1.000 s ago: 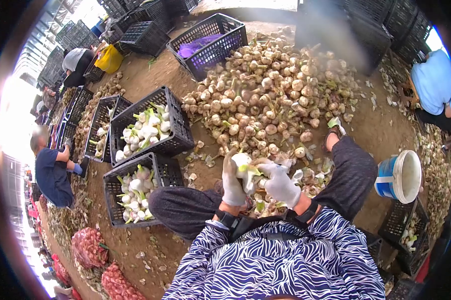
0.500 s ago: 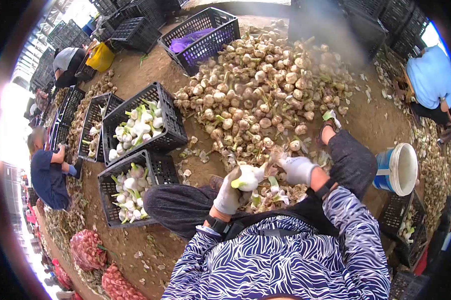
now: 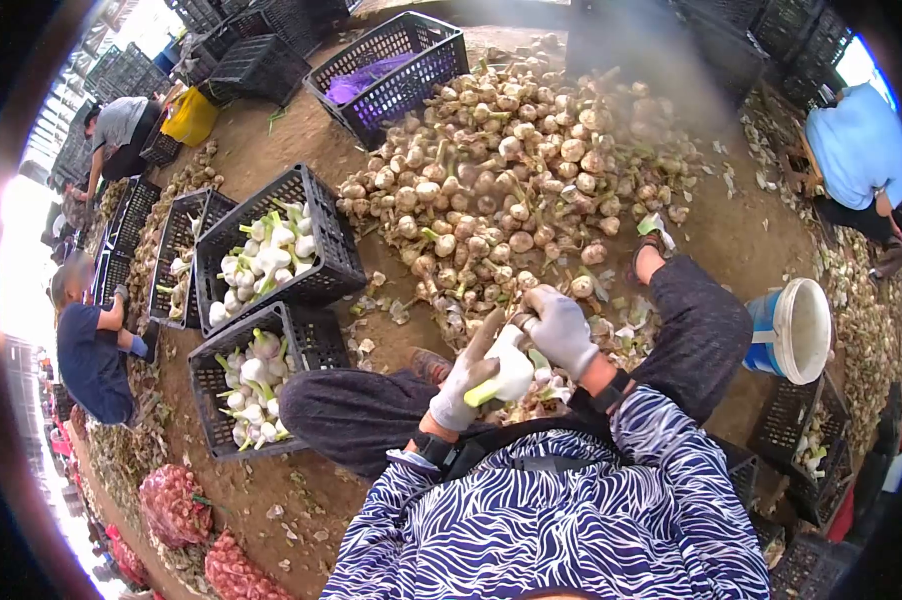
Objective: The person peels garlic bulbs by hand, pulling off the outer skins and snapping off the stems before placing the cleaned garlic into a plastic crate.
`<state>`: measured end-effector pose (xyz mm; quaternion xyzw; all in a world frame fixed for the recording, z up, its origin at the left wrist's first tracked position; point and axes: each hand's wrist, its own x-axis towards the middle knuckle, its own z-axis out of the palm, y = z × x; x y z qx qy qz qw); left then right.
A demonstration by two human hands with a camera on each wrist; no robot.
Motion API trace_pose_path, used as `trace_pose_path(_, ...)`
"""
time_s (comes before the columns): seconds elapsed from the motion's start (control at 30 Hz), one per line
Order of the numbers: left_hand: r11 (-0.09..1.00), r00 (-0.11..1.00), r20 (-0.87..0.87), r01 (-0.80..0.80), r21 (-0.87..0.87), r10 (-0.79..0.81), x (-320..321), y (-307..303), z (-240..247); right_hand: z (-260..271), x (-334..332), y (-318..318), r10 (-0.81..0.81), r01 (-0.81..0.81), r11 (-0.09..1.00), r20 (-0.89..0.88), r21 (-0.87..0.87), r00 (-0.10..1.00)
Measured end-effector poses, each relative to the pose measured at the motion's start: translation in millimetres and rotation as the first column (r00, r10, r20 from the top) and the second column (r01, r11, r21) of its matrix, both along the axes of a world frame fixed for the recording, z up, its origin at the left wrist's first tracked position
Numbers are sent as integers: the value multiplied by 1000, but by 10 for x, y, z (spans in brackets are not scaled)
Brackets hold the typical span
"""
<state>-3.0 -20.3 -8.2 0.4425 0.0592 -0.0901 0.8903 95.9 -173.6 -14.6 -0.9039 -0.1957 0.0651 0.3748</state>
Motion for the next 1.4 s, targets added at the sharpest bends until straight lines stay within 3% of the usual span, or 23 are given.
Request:
trace_pose_path(0.1,993,994,19,113,-32,-112,-15,46,24,-251,85,-19,312,-365,919,-288,-152,906)
trace_pose_path(0.2,992,995,-59,74,-106,-80,26,131,24,-395,69,-172,293,-356,926,-357,-124,887)
trace_pose_path(0.23,998,999,-48,20,-65,-23,28,172,-119,-171,98,-214,185,-219,975,-418,-35,890)
trace_pose_path(0.27,999,999,-39,-37,-28,36,21,199,-269,-222,118,-296,82,-120,988,-324,-100,943)
trace_pose_path(0.3,995,974,-206,-88,52,97,54,215,-134,-35,63,-272,166,-175,984,-164,-40,972)
trace_pose_path(0.33,984,978,-153,-120,130,139,59,210,-227,221,-11,-231,234,-234,972,2,13,972)
trace_pose_path(0.4,944,980,-34,-179,276,196,136,173,-469,435,-86,-47,351,-353,935,47,46,935)
trace_pose_path(0.47,884,979,-14,-178,432,204,166,117,-457,312,-82,46,254,-264,946,77,186,964)
trace_pose_path(0.53,811,973,9,-195,552,229,203,129,-579,117,30,61,89,41,881,-248,472,965)
trace_pose_path(0.57,726,971,-32,-154,670,236,193,166,-558,66,79,63,69,263,739,-458,620,886)
trace_pose_path(0.6,697,971,-52,-129,705,233,196,191,-573,153,133,49,51,425,662,-603,617,796)
trace_pose_path(0.7,607,972,-116,-32,794,203,155,212,-544,-40,327,-77,109,620,373,-696,690,710)
trace_pose_path(0.8,668,924,-371,335,664,-94,103,297,-514,-15,533,-31,99,836,80,-838,544,536)
trace_pose_path(0.83,500,940,-305,338,797,-150,120,334,-143,108,564,38,85,870,59,-871,489,484)
trace_pose_path(0.9,380,897,-347,432,818,-273,130,408,-81,319,604,208,70,931,15,-930,364,362)
trace_pose_path(1.0,181,825,-332,452,874,-457,253,680,226,-18,678,159,84,896,147,-908,419,411)
trace_pose_path(1.07,96,693,-387,548,831,-608,399,855,434,-58,694,258,57,727,404,-809,555,585)
trace_pose_path(1.13,-49,523,-447,609,791,-726,511,922,513,-58,841,524,-83,592,665,-743,455,664)
trace_pose_path(1.23,-139,412,-482,632,763,-773,637,805,296,136,1124,1224,-2,379,800,-630,465,777)
trace_pose_path(1.27,-157,383,-494,644,749,-781,669,768,219,357,1190,1548,138,301,749,-583,590,800)
trace_pose_path(1.3,-145,444,-467,587,796,-765,640,703,95,567,1296,1776,384,167,718,-585,676,714)
trace_pose_path(1.33,-120,445,-458,603,789,-770,667,699,88,1084,1186,2025,473,92,663,-511,743,718)
trace_pose_path(1.4,-70,444,-440,637,767,-781,689,689,146,1197,1409,2309,691,218,398,-447,891,568)
